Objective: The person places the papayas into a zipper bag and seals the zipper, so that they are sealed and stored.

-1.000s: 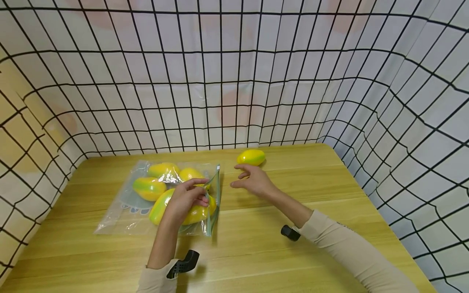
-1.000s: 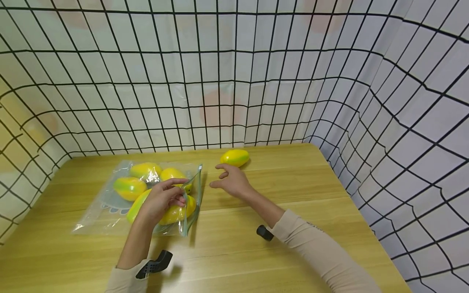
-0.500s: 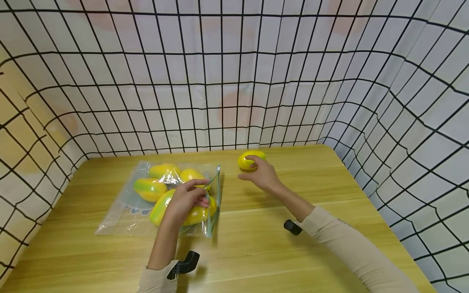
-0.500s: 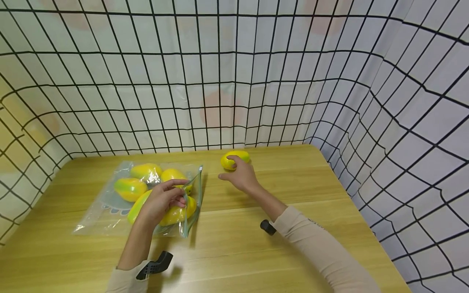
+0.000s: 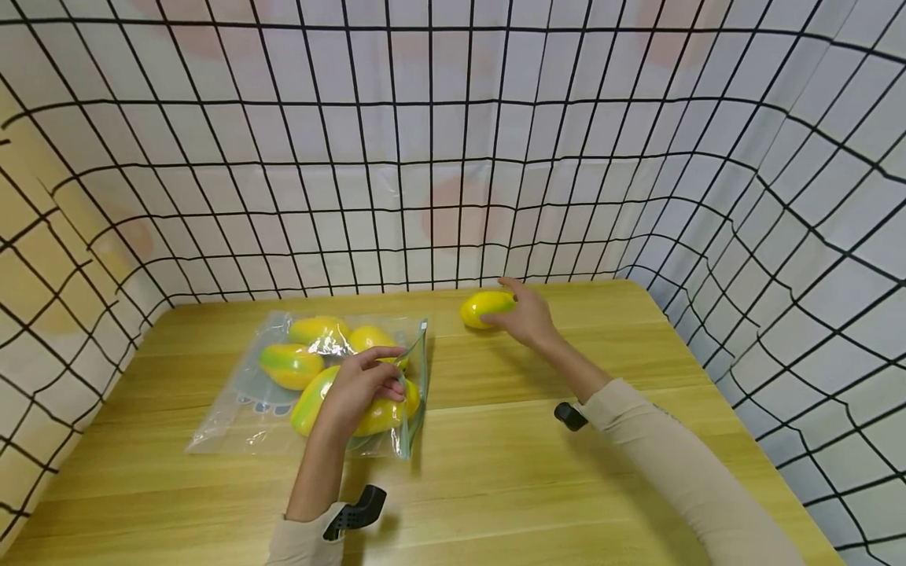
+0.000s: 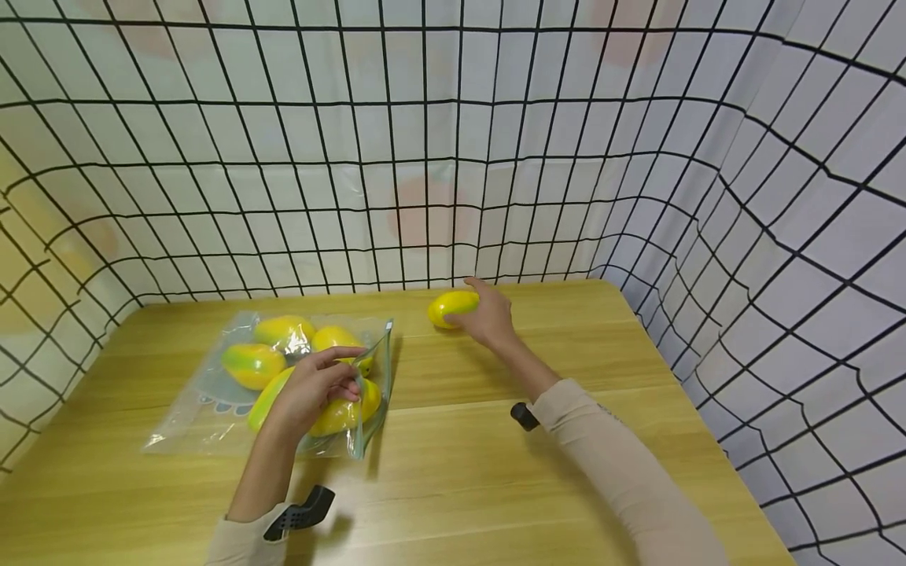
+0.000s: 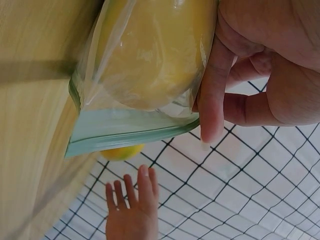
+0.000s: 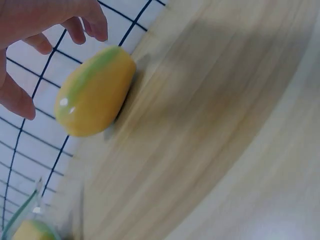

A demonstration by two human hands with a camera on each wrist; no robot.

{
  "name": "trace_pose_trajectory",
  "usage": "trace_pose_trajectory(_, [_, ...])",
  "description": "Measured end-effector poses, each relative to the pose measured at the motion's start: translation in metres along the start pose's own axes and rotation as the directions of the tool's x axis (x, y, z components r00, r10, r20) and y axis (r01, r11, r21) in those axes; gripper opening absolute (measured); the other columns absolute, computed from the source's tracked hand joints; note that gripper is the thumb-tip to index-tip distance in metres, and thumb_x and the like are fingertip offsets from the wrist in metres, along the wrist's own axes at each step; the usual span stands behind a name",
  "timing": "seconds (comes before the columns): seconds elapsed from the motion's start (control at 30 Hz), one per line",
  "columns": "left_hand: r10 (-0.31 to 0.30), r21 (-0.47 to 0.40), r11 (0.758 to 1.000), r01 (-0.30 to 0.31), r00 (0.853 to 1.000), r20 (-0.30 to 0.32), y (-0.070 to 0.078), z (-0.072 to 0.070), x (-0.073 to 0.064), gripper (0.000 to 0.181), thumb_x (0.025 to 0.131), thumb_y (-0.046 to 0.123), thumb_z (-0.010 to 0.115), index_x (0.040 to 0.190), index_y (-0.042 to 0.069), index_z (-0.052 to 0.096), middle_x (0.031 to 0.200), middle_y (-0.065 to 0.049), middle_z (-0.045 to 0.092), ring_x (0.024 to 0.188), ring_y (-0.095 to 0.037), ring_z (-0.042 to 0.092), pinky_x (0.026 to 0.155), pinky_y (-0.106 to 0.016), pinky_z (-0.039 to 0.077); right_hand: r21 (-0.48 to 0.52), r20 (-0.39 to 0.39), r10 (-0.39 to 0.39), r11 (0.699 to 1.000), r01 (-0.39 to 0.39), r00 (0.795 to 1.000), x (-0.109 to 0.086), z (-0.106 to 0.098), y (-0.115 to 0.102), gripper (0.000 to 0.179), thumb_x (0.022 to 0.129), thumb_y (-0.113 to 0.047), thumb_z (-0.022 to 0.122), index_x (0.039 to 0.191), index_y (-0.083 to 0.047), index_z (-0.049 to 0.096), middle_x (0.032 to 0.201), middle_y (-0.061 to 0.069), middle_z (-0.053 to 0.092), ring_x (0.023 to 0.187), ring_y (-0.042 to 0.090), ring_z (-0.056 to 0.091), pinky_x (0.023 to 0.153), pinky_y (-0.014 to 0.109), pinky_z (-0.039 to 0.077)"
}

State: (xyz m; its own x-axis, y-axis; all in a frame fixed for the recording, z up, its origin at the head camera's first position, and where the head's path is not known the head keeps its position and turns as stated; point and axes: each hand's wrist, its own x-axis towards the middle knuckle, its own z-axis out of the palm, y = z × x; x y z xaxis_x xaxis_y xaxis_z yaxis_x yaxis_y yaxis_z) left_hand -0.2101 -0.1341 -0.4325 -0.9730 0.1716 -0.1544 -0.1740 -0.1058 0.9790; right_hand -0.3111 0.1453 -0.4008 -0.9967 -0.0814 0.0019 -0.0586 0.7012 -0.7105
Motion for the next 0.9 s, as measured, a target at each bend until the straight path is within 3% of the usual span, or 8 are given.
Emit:
trace_pose_trajectory(0.3, [0.000,0.001,1.000,0.001,1.000,-0.008,0.000,0.000,0.000,0.037,0.100,-0.002,0.050,0.136,-0.007,0.055,0.072,-0.005,0.063,0.060,-0.012,0.065,0.063,-0.024,0.062,-0.107,0.023,-0.008,0.994,0.010,1.000,0.018,-0.002,0.003,0.086,0.084,-0.030,0.081,0.156,-0.013,0.038,0.158,0.022,0.039,0.146,0.047,0.030,0.122,0.063,0.020])
trace_pose_trajectory(0.43, [-0.003,0.003,1.000,0.003,1.000,-0.013,-0.001,0.000,0.000,0.037,0.100,-0.001,0.050,0.136,-0.007,0.056,0.072,-0.005,0.064,0.060,-0.012,0.065,0.063,-0.024,0.062,-0.139,0.050,-0.005,0.990,0.012,0.999,0.023,0.003,0.004,0.088,0.082,-0.030,0.082,0.156,-0.014,0.037,0.158,0.022,0.039,0.146,0.048,0.027,0.121,0.064,0.017])
trace_pose_trajectory(0.9, [0.001,0.008,1.000,-0.001,1.000,-0.031,-0.001,0.001,0.000,0.036,0.099,-0.001,0.051,0.134,-0.005,0.058,0.070,-0.006,0.063,0.059,-0.013,0.065,0.062,-0.025,0.062,-0.173,0.050,0.008,0.985,0.001,0.999,0.025,0.018,0.009,0.084,0.079,-0.025,0.084,0.153,-0.013,0.044,0.151,0.024,0.045,0.133,0.047,0.033,0.109,0.060,0.030])
